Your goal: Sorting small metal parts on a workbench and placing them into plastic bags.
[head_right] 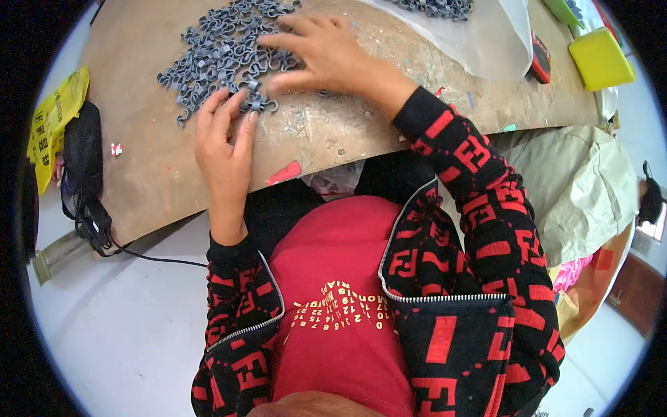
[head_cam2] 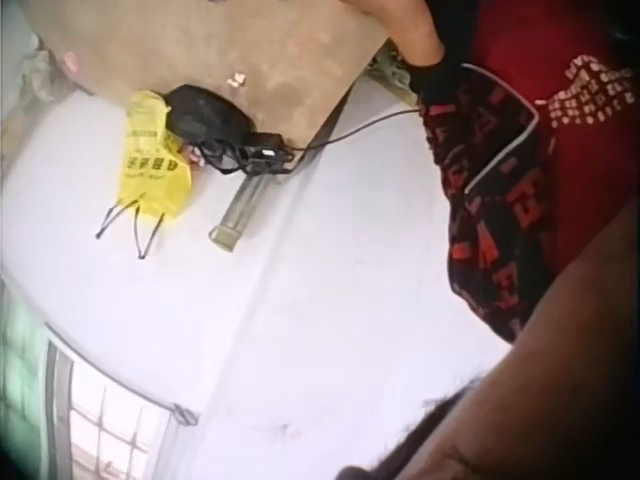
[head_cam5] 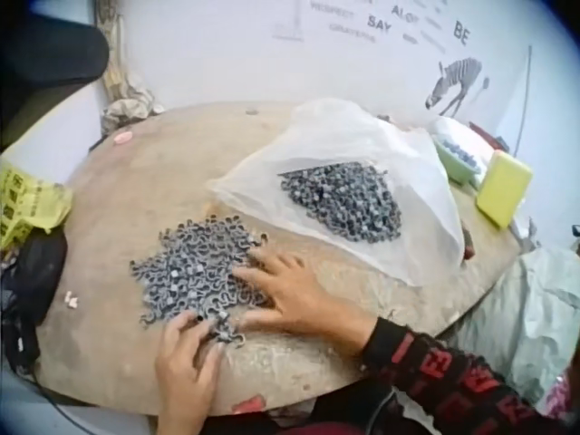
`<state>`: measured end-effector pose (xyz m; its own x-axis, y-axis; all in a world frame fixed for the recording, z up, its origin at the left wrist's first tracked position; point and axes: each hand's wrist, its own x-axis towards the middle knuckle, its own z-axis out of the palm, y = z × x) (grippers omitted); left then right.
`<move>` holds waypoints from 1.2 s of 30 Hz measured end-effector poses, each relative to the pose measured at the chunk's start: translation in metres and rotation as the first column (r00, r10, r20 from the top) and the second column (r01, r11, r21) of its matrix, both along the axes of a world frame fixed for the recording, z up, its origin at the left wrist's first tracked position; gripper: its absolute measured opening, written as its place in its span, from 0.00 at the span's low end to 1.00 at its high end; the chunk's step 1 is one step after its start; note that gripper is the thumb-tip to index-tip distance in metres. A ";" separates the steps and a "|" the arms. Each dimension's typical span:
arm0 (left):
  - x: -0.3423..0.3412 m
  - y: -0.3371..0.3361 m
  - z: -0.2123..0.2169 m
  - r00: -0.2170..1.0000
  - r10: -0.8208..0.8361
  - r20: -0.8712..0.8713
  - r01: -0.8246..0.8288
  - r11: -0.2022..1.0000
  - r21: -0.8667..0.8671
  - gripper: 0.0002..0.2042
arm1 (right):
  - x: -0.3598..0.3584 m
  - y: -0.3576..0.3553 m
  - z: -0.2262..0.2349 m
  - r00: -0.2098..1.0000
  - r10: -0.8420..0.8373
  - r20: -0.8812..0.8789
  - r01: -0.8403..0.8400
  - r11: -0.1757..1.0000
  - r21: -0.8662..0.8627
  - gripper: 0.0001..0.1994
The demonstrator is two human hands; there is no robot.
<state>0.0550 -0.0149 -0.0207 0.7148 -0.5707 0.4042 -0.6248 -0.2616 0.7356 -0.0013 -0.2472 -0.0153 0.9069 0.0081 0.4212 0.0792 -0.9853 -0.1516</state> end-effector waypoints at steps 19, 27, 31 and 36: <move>-0.001 0.002 0.000 0.997 -0.033 0.073 0.032 0.999 0.013 0.16 | 0.002 0.021 -0.009 0.983 0.132 0.127 -0.172 0.910 0.378 0.10; -0.001 -0.001 0.000 0.995 -0.041 0.087 0.039 0.999 0.022 0.16 | -0.003 -0.002 0.009 0.988 0.128 -0.088 -0.027 0.698 0.716 0.10; -0.003 -0.004 0.009 0.992 -0.062 0.110 0.063 0.998 -0.006 0.16 | 0.009 -0.125 0.029 0.997 -0.078 0.016 0.041 0.675 0.736 0.18; -0.001 0.001 0.006 0.998 -0.047 0.031 0.048 0.999 -0.017 0.16 | -0.006 -0.158 0.082 0.839 -0.493 0.230 0.489 0.869 0.081 0.11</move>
<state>0.0538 -0.0138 -0.0146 0.6744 -0.5961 0.4357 -0.6582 -0.2181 0.7206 -0.0072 -0.4052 0.0662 0.6641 -0.4217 0.6174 -0.3789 -0.9017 -0.2083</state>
